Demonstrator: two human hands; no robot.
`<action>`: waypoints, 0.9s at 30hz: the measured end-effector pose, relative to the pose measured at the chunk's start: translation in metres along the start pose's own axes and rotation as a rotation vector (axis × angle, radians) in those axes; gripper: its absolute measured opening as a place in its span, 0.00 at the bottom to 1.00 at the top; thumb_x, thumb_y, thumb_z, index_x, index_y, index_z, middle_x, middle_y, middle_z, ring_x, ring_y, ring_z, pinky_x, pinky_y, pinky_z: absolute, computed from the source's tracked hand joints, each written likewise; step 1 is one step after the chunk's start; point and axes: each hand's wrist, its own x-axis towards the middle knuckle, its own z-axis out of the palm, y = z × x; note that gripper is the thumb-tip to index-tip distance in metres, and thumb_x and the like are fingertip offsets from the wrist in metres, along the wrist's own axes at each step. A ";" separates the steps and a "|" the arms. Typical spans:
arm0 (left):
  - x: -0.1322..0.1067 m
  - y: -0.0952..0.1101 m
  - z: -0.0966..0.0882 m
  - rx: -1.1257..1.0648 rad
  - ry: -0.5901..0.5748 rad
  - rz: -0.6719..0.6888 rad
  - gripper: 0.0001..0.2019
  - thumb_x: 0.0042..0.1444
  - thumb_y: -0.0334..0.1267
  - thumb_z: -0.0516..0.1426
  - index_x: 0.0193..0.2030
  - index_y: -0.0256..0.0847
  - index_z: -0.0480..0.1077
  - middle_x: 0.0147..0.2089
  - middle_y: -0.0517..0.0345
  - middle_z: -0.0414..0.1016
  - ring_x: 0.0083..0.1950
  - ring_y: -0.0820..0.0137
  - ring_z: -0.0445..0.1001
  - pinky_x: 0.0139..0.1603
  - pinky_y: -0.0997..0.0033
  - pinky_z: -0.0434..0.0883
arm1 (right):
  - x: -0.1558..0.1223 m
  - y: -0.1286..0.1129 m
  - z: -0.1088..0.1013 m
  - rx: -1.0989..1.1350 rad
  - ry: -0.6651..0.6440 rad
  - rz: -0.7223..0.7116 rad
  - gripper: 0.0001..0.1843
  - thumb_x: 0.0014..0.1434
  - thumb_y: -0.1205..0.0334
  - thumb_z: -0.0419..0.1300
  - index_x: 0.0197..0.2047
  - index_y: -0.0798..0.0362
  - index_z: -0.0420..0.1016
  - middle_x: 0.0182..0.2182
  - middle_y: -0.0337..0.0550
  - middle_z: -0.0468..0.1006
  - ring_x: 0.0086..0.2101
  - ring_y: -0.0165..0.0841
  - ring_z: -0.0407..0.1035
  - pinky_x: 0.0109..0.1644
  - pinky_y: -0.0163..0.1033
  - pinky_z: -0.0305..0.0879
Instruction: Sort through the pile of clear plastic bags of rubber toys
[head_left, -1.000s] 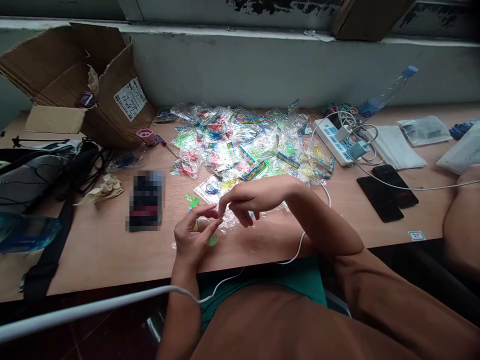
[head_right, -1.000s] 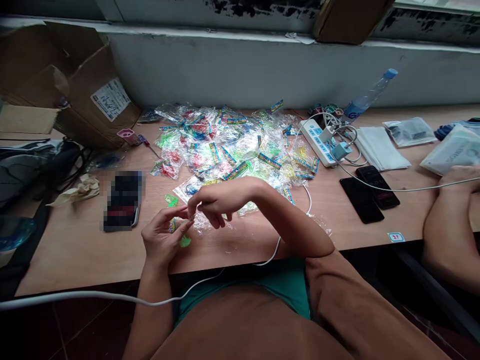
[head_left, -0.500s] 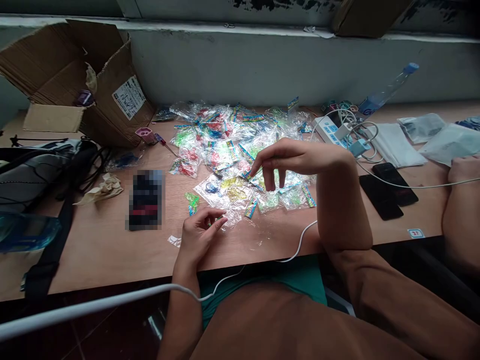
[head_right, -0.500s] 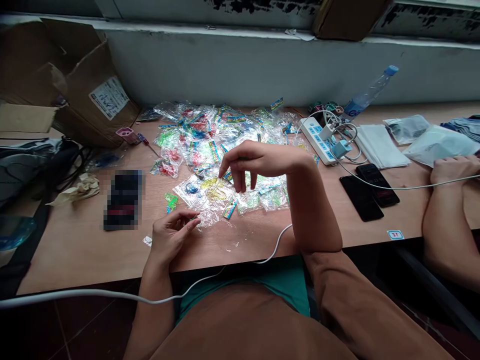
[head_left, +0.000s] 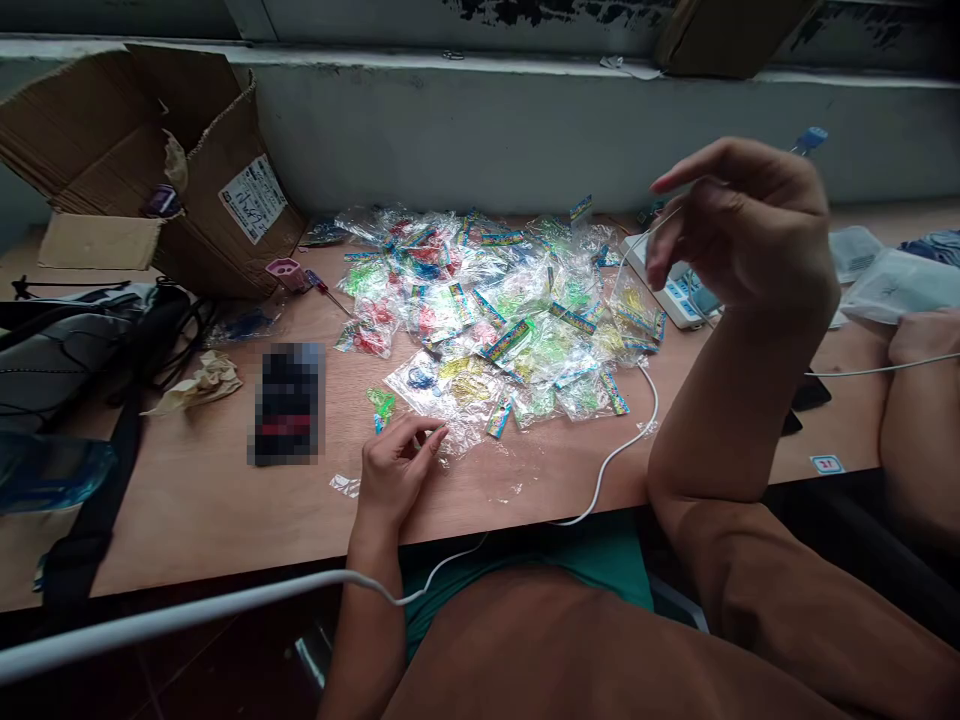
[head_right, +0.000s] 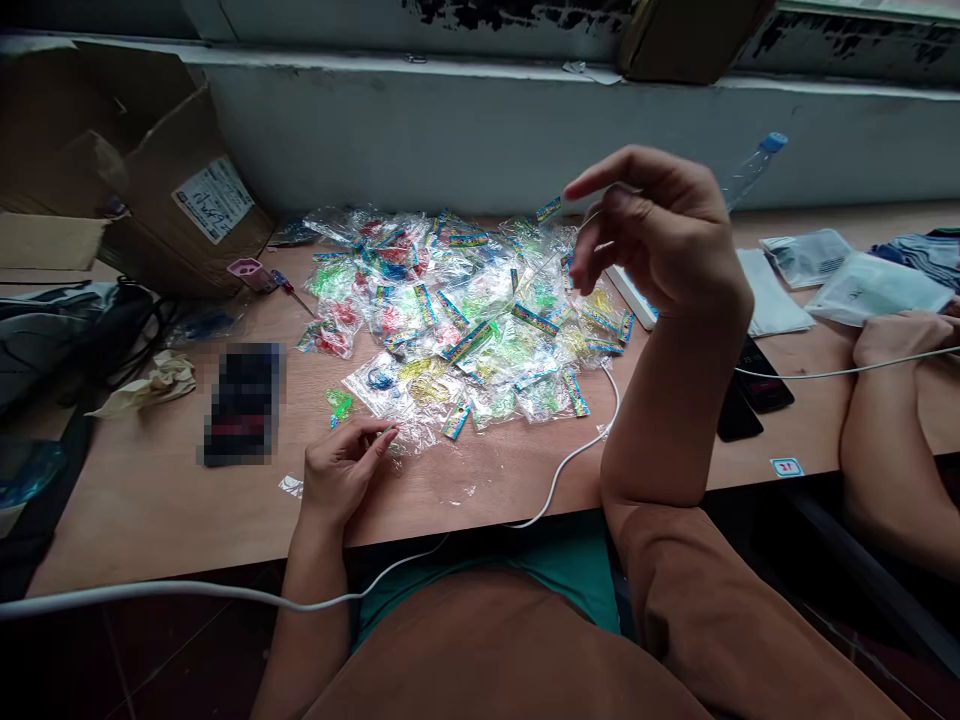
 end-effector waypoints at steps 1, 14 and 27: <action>0.001 0.001 0.000 0.021 0.004 0.037 0.05 0.66 0.41 0.64 0.40 0.44 0.81 0.32 0.59 0.80 0.31 0.71 0.73 0.35 0.69 0.69 | 0.000 0.000 -0.001 -0.008 0.071 -0.034 0.07 0.65 0.56 0.65 0.45 0.48 0.80 0.22 0.40 0.75 0.22 0.36 0.71 0.26 0.42 0.67; 0.002 -0.002 -0.005 0.217 0.167 0.168 0.06 0.67 0.41 0.65 0.38 0.47 0.82 0.38 0.58 0.84 0.42 0.64 0.79 0.48 0.60 0.67 | -0.002 -0.006 0.000 -0.178 0.299 -0.113 0.07 0.59 0.48 0.67 0.38 0.37 0.76 0.19 0.39 0.65 0.21 0.40 0.66 0.27 0.47 0.66; -0.001 0.000 -0.004 0.140 0.261 0.178 0.14 0.68 0.40 0.63 0.31 0.42 0.70 0.26 0.64 0.62 0.27 0.73 0.60 0.30 0.70 0.58 | 0.005 0.000 -0.014 -0.141 0.441 -0.203 0.05 0.54 0.57 0.63 0.34 0.44 0.79 0.16 0.37 0.64 0.17 0.36 0.62 0.23 0.44 0.59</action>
